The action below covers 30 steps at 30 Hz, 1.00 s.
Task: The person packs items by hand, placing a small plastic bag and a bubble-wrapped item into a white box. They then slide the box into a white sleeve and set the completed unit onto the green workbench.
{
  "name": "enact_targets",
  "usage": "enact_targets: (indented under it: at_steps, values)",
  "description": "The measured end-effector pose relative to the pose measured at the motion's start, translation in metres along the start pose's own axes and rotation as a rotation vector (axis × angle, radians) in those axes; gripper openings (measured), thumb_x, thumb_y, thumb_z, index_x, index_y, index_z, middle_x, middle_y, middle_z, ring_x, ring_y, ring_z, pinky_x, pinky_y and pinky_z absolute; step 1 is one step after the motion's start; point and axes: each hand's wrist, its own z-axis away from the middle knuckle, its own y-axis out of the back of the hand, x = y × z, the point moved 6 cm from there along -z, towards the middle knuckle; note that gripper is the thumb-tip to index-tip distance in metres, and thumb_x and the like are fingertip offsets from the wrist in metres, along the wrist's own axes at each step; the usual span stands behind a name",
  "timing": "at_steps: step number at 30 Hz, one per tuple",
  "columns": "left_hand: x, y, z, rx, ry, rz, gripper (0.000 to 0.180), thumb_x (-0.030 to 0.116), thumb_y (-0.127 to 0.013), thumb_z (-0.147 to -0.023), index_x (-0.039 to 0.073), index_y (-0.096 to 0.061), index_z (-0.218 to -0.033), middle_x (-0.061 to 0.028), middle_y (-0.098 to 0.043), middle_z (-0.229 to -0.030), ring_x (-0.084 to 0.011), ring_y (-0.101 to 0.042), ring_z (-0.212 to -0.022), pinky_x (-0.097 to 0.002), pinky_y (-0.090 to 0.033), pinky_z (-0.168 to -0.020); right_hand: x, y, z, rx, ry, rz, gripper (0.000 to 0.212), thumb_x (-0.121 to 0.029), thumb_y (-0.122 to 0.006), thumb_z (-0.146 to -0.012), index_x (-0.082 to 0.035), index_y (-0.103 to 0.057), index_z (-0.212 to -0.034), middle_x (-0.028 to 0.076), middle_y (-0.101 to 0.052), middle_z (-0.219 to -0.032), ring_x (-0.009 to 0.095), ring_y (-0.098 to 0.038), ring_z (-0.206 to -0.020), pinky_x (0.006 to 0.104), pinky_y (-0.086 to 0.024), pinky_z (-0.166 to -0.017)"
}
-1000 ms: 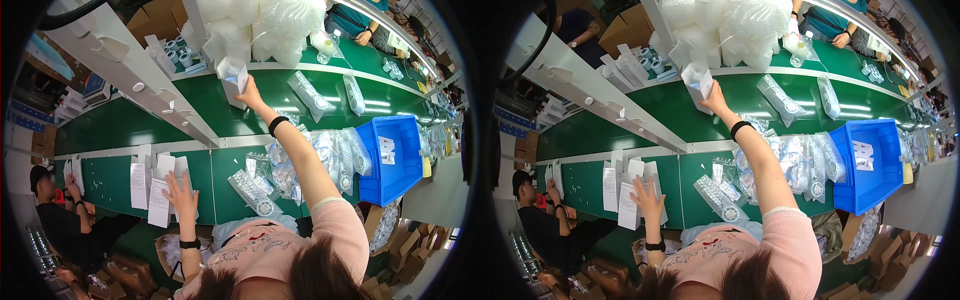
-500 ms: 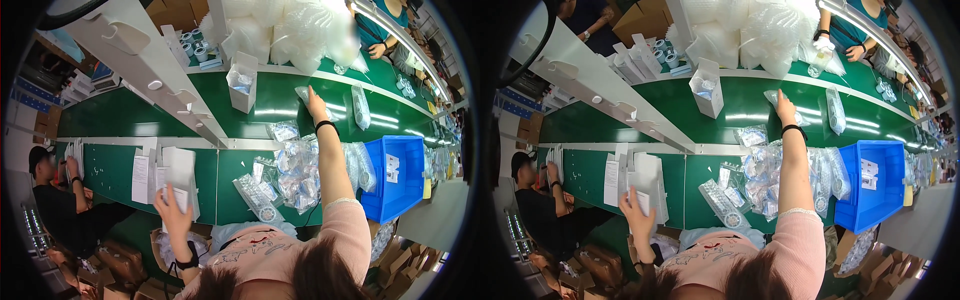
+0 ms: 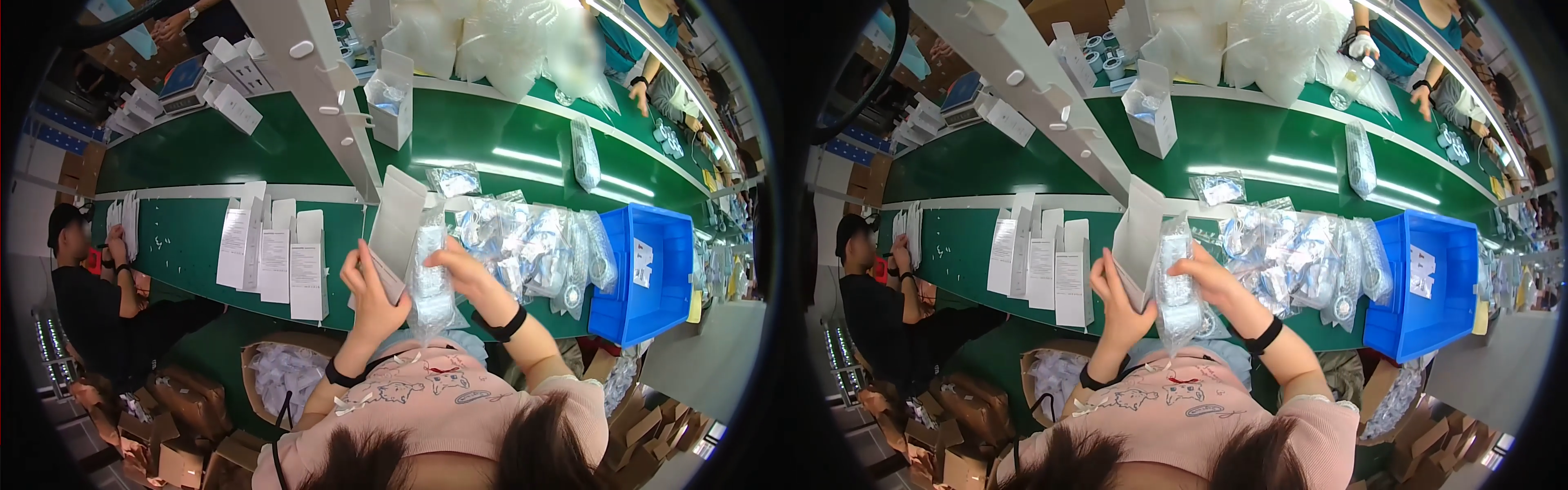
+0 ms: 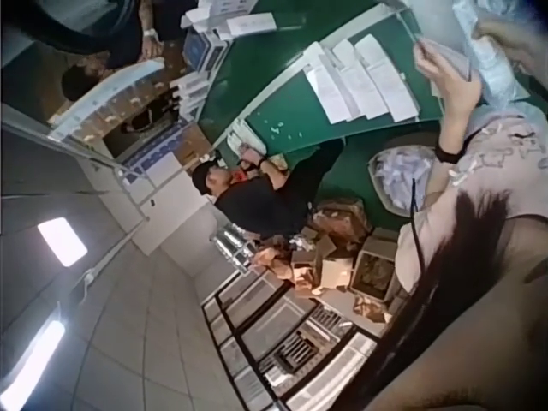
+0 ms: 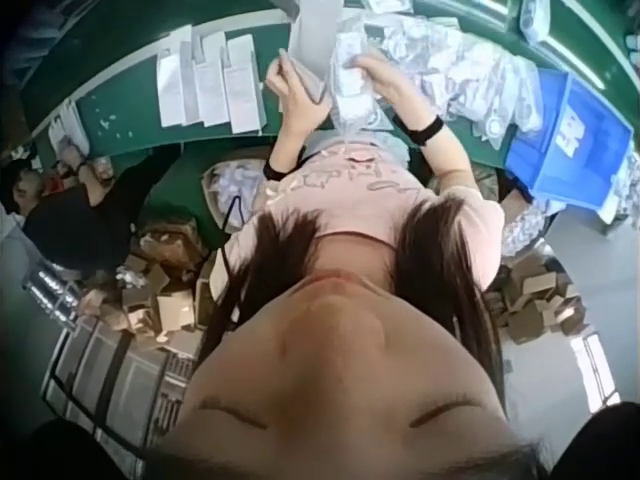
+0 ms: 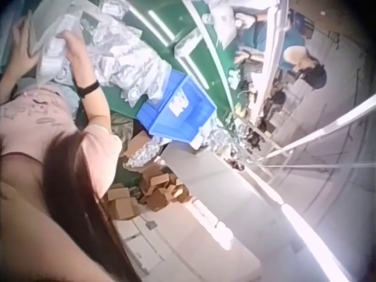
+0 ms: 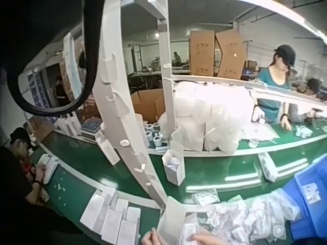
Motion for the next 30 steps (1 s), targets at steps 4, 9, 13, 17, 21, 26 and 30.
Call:
enact_targets:
  at_steps: [4,9,13,17,21,26,30]
  values:
    - [-0.03,0.003,0.003,-0.342,-0.162,0.376,0.095,0.011,-0.075,-0.056,0.002,-0.017,-0.13,-0.0181,-0.026,-0.125,-0.0323,-0.028,-0.118,-0.0413,-0.025,-0.097,0.014,-0.005,0.005,-0.07,0.029,-0.118,0.061,0.003,-0.052,-0.063,-0.003,-0.038,-0.121,0.006,-0.051,-0.107,0.016,-0.051,-0.097,0.0296,-0.042,-0.083]
    - [-0.033,0.001,-0.012,-0.297,-0.126,0.548,0.081,0.015,-0.079,-0.052,0.001,-0.033,-0.118,-0.0187,-0.033,-0.121,-0.0336,-0.035,-0.115,-0.0387,-0.032,-0.095,0.005,-0.001,0.012,-0.002,0.106,0.088,0.065,0.002,-0.054,-0.066,-0.006,-0.03,-0.127,0.007,-0.05,-0.108,0.018,-0.053,-0.095,0.0305,-0.043,-0.084]
    - [-0.031,0.003,-0.012,-0.26,-0.066,0.327,0.079,0.016,-0.081,-0.05,0.004,-0.036,-0.114,-0.0173,-0.036,-0.121,-0.0287,-0.04,-0.112,-0.0361,-0.036,-0.091,-0.059,0.003,0.037,0.197,0.492,-0.168,0.062,-0.002,-0.06,-0.068,-0.005,-0.031,-0.123,0.006,-0.051,-0.101,0.017,-0.052,-0.094,0.0291,-0.046,-0.079]
    - [-0.022,-0.01,-0.004,-0.199,-0.044,0.166,0.079,0.016,-0.082,-0.05,0.006,-0.035,-0.113,-0.0179,-0.038,-0.12,-0.0267,-0.045,-0.106,-0.0351,-0.04,-0.084,-0.063,-0.021,0.037,0.399,0.792,-0.293,0.062,-0.005,-0.065,-0.069,-0.005,-0.032,-0.121,0.008,-0.048,-0.106,0.019,-0.049,-0.099,0.0315,-0.044,-0.083]
    - [-0.035,-0.02,0.009,-0.037,0.1,0.274,0.074,0.016,-0.081,-0.051,0.004,-0.034,-0.108,-0.0211,-0.041,-0.115,-0.0332,-0.045,-0.102,-0.0392,-0.04,-0.083,-0.044,-0.026,0.03,0.683,1.071,0.14,0.062,-0.008,-0.065,-0.072,-0.006,-0.029,-0.122,0.01,-0.045,-0.11,0.023,-0.046,-0.103,0.0358,-0.038,-0.088]
    - [-0.025,-0.014,-0.004,0.079,-0.22,0.234,0.073,0.014,-0.082,-0.052,0.006,-0.027,-0.1,-0.0252,-0.039,-0.116,-0.0354,-0.044,-0.104,-0.0411,-0.039,-0.084,-0.034,-0.048,0.036,0.663,1.293,0.896,0.049,-0.011,-0.064,-0.074,-0.007,-0.04,-0.117,0.011,-0.042,-0.114,0.026,-0.043,-0.105,0.0375,-0.033,-0.091]
    - [-0.056,-0.005,0.004,0.218,-0.173,0.268,0.073,0.013,-0.082,-0.053,0.007,-0.025,-0.099,-0.0246,-0.037,-0.119,-0.0354,-0.041,-0.107,-0.042,-0.036,-0.089,-0.044,-0.081,0.031,0.096,1.168,1.586,0.035,-0.017,-0.066,-0.069,-0.009,-0.054,-0.101,0.016,-0.041,-0.115,0.033,-0.041,-0.107,0.0407,-0.032,-0.092]
